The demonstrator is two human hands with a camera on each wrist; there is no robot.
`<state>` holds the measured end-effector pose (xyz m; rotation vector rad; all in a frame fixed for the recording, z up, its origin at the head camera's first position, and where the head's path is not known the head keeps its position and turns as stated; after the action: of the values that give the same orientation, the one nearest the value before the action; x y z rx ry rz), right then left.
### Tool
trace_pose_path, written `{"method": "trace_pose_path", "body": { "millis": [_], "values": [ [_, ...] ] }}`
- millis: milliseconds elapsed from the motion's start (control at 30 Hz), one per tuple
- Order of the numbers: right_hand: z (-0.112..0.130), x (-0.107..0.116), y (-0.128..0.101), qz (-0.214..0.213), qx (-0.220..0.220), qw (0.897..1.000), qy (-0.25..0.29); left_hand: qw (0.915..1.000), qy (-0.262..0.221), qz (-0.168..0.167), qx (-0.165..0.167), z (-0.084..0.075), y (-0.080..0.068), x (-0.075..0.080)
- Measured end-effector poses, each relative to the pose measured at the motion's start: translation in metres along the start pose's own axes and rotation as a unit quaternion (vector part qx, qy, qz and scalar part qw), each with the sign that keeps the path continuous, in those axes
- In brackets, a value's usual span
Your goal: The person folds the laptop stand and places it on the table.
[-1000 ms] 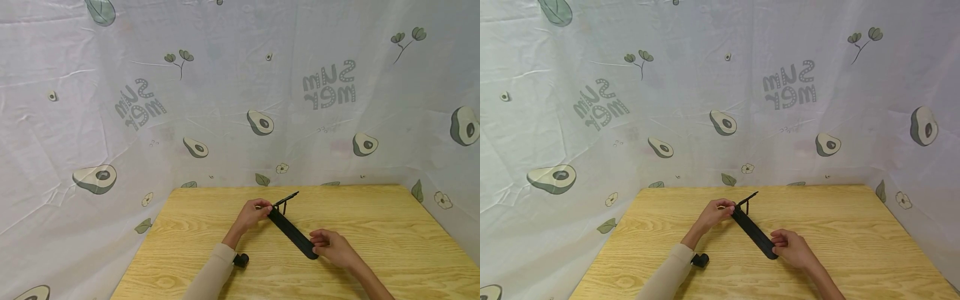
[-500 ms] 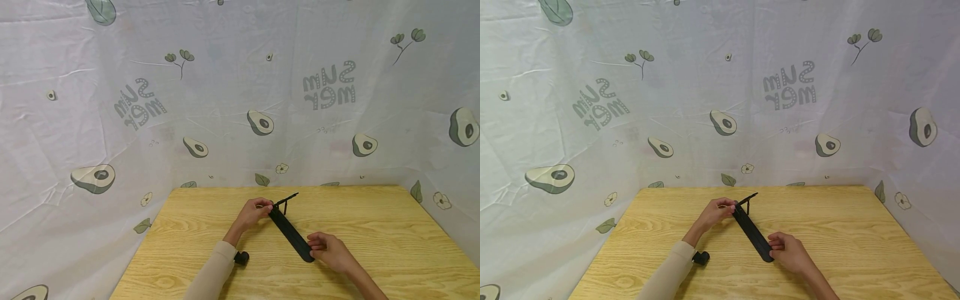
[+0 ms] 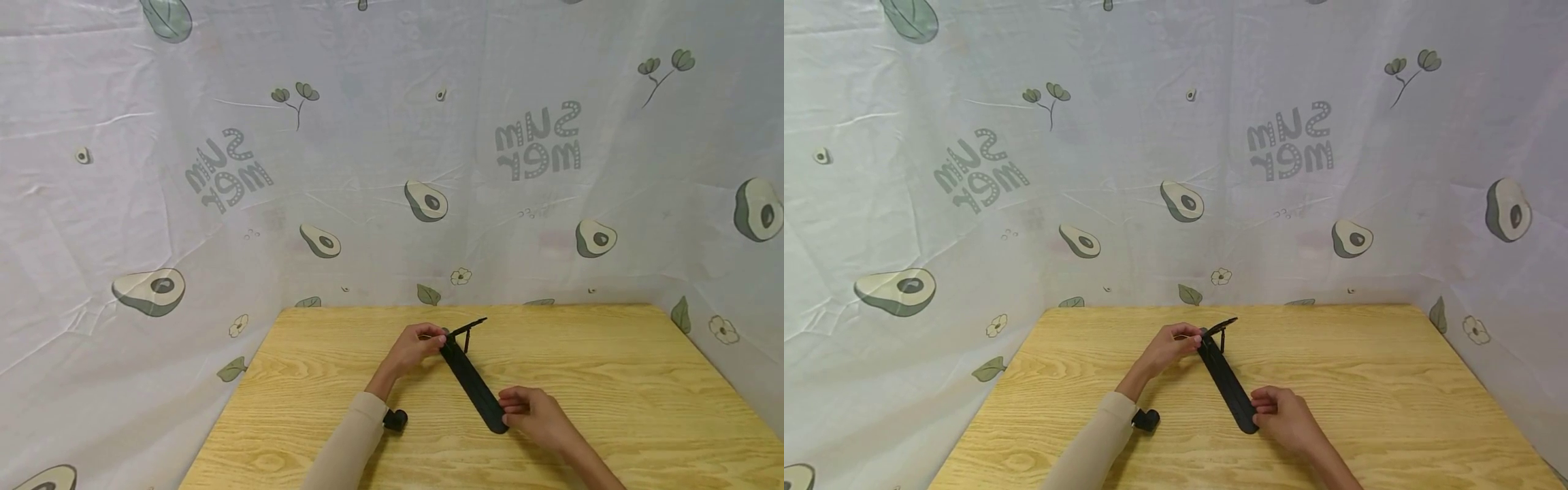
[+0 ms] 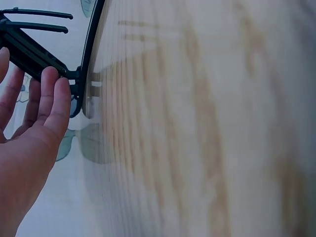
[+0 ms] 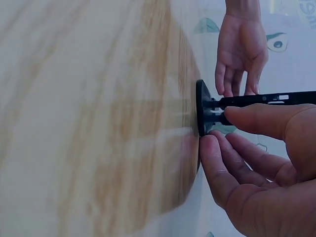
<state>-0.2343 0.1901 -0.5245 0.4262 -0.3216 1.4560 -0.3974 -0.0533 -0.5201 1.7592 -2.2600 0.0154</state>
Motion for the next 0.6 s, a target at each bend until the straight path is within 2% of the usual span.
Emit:
{"method": "trace_pose_path", "body": {
  "millis": [200,600],
  "values": [
    [-0.0005,-0.0025,-0.0037,0.002,0.009,1.0,0.007,0.9999,-0.008,0.009,0.004,0.0012,0.0026,-0.0019],
    [-0.0018,-0.0061,-0.0079,0.038,0.037,0.997,0.052,0.9995,-0.003,0.031,0.001,0.0002,0.0069,-0.0029]
  ]
}}
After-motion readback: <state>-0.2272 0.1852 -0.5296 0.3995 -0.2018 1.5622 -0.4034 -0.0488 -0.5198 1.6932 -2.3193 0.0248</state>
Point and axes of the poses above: each hand's wrist, its own y-axis towards the middle knuckle, its own x-axis out of the back of the hand, z = x × y, the point moved 4 cm from there along y, towards the middle knuckle, and after that the axes turned 14 degrees about -z, right-handed, at the moved point
